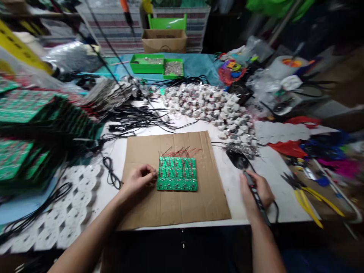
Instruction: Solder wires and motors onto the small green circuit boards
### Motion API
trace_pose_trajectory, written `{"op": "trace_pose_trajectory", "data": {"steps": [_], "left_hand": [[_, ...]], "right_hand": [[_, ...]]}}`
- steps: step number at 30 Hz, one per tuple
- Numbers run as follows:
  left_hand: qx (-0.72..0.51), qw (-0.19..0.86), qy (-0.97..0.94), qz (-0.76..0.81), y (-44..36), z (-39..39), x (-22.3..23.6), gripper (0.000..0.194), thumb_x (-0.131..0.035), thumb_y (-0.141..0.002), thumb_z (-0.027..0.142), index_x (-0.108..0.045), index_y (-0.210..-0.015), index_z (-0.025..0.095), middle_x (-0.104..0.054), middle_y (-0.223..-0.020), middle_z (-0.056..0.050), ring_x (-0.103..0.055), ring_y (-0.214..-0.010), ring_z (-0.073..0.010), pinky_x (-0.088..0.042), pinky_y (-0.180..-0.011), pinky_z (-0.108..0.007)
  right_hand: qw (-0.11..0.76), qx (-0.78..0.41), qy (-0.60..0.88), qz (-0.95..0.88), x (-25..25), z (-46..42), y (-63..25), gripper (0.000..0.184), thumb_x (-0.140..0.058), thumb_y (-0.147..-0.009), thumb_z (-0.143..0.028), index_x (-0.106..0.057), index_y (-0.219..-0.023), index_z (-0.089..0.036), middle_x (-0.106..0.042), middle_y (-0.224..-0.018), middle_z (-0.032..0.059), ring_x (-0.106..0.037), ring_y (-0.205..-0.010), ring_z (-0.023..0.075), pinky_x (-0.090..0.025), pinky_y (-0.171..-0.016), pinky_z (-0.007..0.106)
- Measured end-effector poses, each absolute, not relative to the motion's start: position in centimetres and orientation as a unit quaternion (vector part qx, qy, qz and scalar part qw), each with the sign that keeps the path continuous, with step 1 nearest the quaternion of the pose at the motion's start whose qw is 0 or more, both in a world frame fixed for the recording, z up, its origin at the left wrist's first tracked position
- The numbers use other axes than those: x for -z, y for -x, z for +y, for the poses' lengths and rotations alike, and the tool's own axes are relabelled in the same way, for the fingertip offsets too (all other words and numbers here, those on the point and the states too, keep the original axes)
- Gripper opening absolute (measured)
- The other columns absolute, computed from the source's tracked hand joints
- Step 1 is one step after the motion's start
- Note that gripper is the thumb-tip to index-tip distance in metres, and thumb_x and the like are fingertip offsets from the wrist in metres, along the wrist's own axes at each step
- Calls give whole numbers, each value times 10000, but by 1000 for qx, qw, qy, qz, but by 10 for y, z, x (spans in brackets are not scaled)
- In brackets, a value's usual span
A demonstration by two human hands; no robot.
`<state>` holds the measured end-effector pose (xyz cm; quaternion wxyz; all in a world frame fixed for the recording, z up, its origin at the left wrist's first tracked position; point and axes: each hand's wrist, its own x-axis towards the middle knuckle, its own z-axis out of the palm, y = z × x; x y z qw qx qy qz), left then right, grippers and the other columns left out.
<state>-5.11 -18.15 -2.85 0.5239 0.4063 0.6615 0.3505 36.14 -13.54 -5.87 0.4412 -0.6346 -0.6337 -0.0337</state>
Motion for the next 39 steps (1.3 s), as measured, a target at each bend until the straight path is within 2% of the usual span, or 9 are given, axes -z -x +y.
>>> {"op": "trace_pose_trajectory", "data": {"steps": [6,9,13,16,20,31,39], "left_hand": [[-252,440,-507,697,50,-196,22,234,-654,-833,410,-689,-826,178,-715,-743,-21,-607,-666,-143,-465,-636,-267],[-242,483,-499,678,52,-202,18,221,-632,-858,388,-695,-851,177,-721,-760,-24,-624,-681,-146,-460,-636,-265],[-236,533,-496,643,59,-205,13,243,-647,-866,406,-699,-859,168,-724,-785,-34,-631,-704,-147,-462,-639,-258],[-214,537,-526,623,63,-204,9,224,-651,-849,385,-708,-845,168,-727,-777,-27,-618,-688,-137,-448,-632,-247],[-190,531,-564,603,65,-199,8,182,-627,-836,326,-719,-838,169,-735,-776,-19,-627,-695,-135,-447,-645,-238],[-106,561,-613,547,71,-177,5,184,-603,-783,285,-720,-800,144,-707,-725,-7,-567,-643,-120,-392,-609,-222],[-50,581,-611,535,71,-170,0,199,-573,-770,308,-685,-798,146,-664,-715,-1,-521,-629,-112,-363,-601,-235]], "right_hand": [[444,-16,668,-597,46,-156,-346,307,-738,-951,-472,-789,-1068,-192,-763,-914,100,-701,-765,260,-549,-761,367],[467,-59,644,-604,31,-170,-323,282,-753,-936,-460,-778,-1053,-205,-762,-953,91,-692,-753,247,-544,-756,364],[482,-177,594,-619,12,-190,-285,211,-746,-933,-409,-758,-1048,-233,-725,-874,48,-665,-688,203,-525,-651,309],[460,-298,514,-659,9,-205,-258,136,-725,-936,-347,-743,-1043,-265,-707,-830,13,-661,-658,184,-526,-602,283],[443,-373,451,-678,20,-220,-230,108,-692,-941,-305,-727,-1036,-268,-730,-860,15,-707,-707,200,-564,-610,284],[403,-416,481,-659,31,-233,-208,150,-687,-941,-362,-748,-1000,-238,-730,-838,23,-692,-684,196,-585,-634,287],[417,-430,447,-664,34,-235,-202,111,-702,-943,-264,-732,-1050,-260,-751,-887,-7,-717,-731,172,-585,-664,249]]}}
